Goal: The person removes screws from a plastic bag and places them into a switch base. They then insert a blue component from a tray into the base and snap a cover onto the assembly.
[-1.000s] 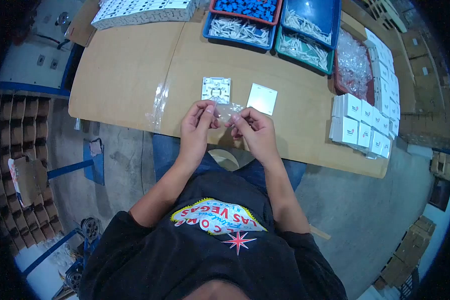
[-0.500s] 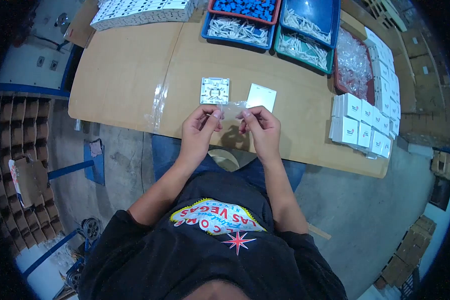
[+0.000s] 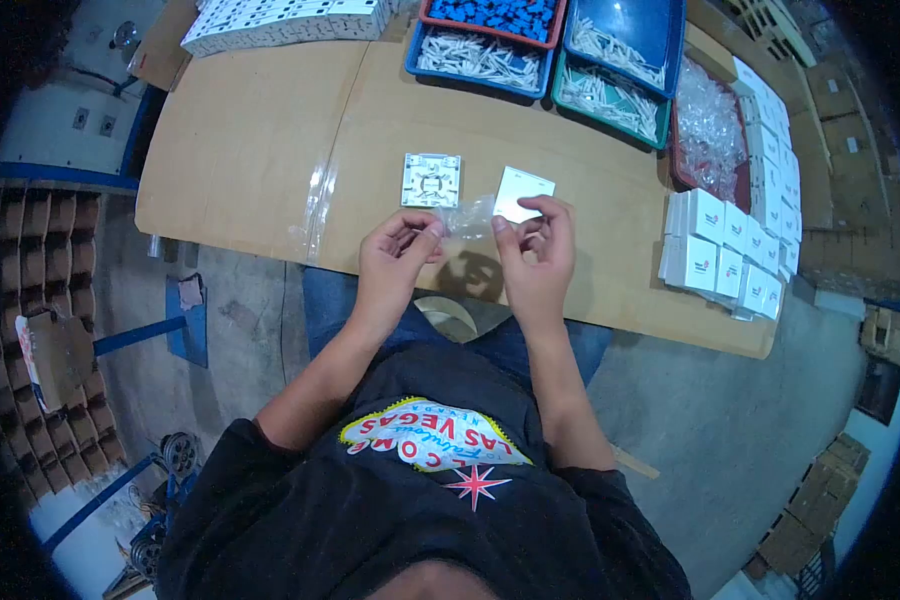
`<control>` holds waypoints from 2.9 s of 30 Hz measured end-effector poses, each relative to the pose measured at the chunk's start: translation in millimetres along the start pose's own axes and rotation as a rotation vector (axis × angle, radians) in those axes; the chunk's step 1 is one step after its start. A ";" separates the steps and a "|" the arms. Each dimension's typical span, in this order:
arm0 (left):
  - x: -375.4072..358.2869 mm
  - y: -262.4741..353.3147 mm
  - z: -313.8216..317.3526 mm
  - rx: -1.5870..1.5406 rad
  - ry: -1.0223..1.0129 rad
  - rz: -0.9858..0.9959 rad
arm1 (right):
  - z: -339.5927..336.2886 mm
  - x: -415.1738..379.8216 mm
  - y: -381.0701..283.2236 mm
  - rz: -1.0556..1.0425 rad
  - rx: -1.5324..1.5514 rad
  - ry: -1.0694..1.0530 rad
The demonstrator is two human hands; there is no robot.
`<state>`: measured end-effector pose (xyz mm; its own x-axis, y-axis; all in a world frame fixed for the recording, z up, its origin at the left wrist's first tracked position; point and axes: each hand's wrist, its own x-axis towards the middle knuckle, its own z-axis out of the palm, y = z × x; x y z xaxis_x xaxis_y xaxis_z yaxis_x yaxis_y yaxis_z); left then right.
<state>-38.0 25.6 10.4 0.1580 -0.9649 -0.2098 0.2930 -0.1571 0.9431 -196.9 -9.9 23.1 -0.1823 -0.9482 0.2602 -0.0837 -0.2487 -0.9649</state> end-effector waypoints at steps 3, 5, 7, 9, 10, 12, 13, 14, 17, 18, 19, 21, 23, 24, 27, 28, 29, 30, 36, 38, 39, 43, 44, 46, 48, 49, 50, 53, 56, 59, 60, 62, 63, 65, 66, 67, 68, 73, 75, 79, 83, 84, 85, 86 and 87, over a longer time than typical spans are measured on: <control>0.2 5.5 0.2 -0.016 0.034 -0.007 | -8.3 -2.5 -17.3 -0.055 -0.119 -0.218; -0.4 4.3 2.2 -0.034 0.013 0.000 | -5.6 -2.4 -24.8 0.000 -0.129 -0.347; -1.2 4.1 4.3 -0.052 -0.002 0.010 | 2.4 -3.1 -27.0 -0.062 -0.154 -0.460; -1.9 6.1 5.9 -0.093 0.010 0.008 | 4.4 -5.5 -18.5 -0.054 -0.132 -0.442; -2.4 8.1 4.4 -0.091 0.016 0.009 | 2.9 -6.1 -14.1 -0.010 -0.093 -0.433; -3.4 12.0 3.1 -0.074 -0.038 -0.043 | 1.0 -6.4 -10.7 0.037 -0.054 -0.423; -4.0 13.1 3.3 -0.075 -0.040 -0.044 | -0.1 -5.1 -10.1 0.043 -0.057 -0.431; -5.3 13.9 3.5 -0.086 -0.044 -0.069 | -1.5 -4.3 -10.0 0.048 -0.061 -0.439; -7.0 17.2 5.0 -0.102 -0.054 -0.101 | -1.9 -4.2 -14.5 0.038 -0.068 -0.461; -7.1 17.9 4.7 -0.107 -0.059 -0.109 | -1.9 -4.2 -14.3 0.037 -0.066 -0.463; -7.0 17.4 4.0 -0.106 -0.057 -0.109 | -2.7 -4.4 -13.8 0.034 -0.073 -0.464; -6.3 15.4 3.5 -0.057 -0.079 -0.091 | -4.0 -4.4 -13.8 0.031 -0.081 -0.461; -6.0 15.8 3.3 -0.035 -0.083 -0.092 | -4.6 -4.2 -14.3 0.030 -0.109 -0.473; -5.7 16.1 2.8 -0.012 -0.084 -0.091 | -4.5 -4.5 -13.5 0.029 -0.108 -0.472; -3.1 13.0 -2.4 0.092 -0.118 -0.022 | -3.6 -6.6 -6.4 0.115 -0.001 -0.452; -3.6 14.1 -2.3 0.094 -0.116 -0.022 | -3.9 -7.6 -3.0 0.158 0.072 -0.446; -4.5 16.8 -1.3 0.114 -0.117 0.027 | -3.9 -8.3 -1.4 0.202 0.145 -0.440; -5.5 18.8 -0.2 0.133 -0.117 0.076 | -3.8 -8.6 -2.3 0.202 0.146 -0.440; -13.2 20.4 8.0 0.188 -0.080 0.026 | -0.9 -11.5 -4.5 0.261 0.197 -0.345; -13.9 16.2 9.9 0.181 -0.103 0.033 | -0.2 -11.4 -2.9 0.222 0.163 -0.257; -13.7 14.8 10.5 0.174 -0.126 0.041 | 0.4 -11.0 -3.0 0.222 0.163 -0.257; -11.8 24.4 10.8 -0.156 -0.098 -0.282 | -1.2 -8.1 -10.3 0.070 -0.037 -0.238; -10.0 27.6 8.6 -0.245 -0.074 -0.374 | -2.1 -7.1 -11.9 0.025 -0.078 -0.273; -7.9 27.4 6.5 -0.334 -0.047 -0.466 | -3.2 -6.3 -11.3 0.019 -0.028 -0.330; -6.3 20.2 5.3 -0.351 -0.034 -0.384 | -2.5 -6.6 -11.0 0.013 0.021 -0.385; -6.1 18.4 5.2 -0.350 -0.033 -0.384 | -1.1 -7.4 -11.1 0.048 0.082 -0.384; -6.0 17.0 5.4 -0.314 -0.045 -0.293 | 0.0 -8.1 -11.1 0.083 0.142 -0.382; -7.8 19.2 9.4 -0.260 -0.040 -0.168 | 1.7 -7.6 -7.9 0.179 0.301 -0.340; -7.7 16.1 11.7 -0.237 -0.022 -0.060 | 1.0 -6.5 -9.8 0.321 0.360 -0.346; -7.1 10.5 11.0 -0.228 -0.001 0.044 | -4.2 -5.8 -12.8 0.526 0.484 -0.418; -7.4 9.5 10.3 -0.223 0.015 0.074 | -4.6 -6.2 -11.4 0.527 0.486 -0.419; -9.1 8.4 9.2 -0.201 0.025 0.089 | -4.6 -6.6 -5.3 0.511 0.459 -0.403; -9.6 7.9 8.9 -0.181 0.033 0.101 | -5.4 -6.8 -2.1 0.509 0.460 -0.403; -9.0 6.5 8.6 -0.181 0.046 0.109 | -6.6 -7.2 2.7 0.521 0.445 -0.415; -8.7 6.3 8.7 -0.181 0.061 0.115 | -6.3 -7.2 2.3 0.520 0.447 -0.415; -8.1 7.5 9.2 -0.181 0.062 0.117 | -5.8 -6.9 1.5 0.528 0.458 -0.409; -7.5 10.1 10.0 -0.170 0.069 0.105 | -5.4 -6.9 1.0 0.536 0.469 -0.403; -9.4 16.9 14.0 -0.153 0.066 0.101 | -6.7 -8.3 -0.5 0.501 0.457 -0.389; -8.9 16.7 17.1 -0.164 0.066 0.118 | -7.0 -5.8 -1.0 0.479 0.464 -0.380; -7.6 22.8 20.2 -0.164 0.104 0.092 | -14.9 0.6 -7.3 0.344 0.284 -0.477; -5.3 23.3 20.0 -0.120 0.074 0.092 | -16.0 2.1 -12.0 0.341 0.305 -0.487; -5.2 22.9 20.2 -0.126 0.060 0.090 | -16.3 2.1 -10.8 0.341 0.305 -0.484; -6.5 20.8 19.9 -0.125 0.058 0.089 | -16.5 1.4 -8.9 0.420 0.322 -0.455; -8.1 17.3 19.7 -0.126 0.046 0.099 | -16.6 1.3 -6.9 0.498 0.339 -0.426; -6.8 16.9 20.1 -0.129 0.032 0.116 | -17.7 2.8 -3.7 0.489 0.339 -0.425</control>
<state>-53.0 25.4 33.0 0.2268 -0.9676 -0.1111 0.3889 -0.0147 0.9212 -214.4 -8.1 28.1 0.2809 -0.9441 -0.1723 0.2303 0.2406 -0.9429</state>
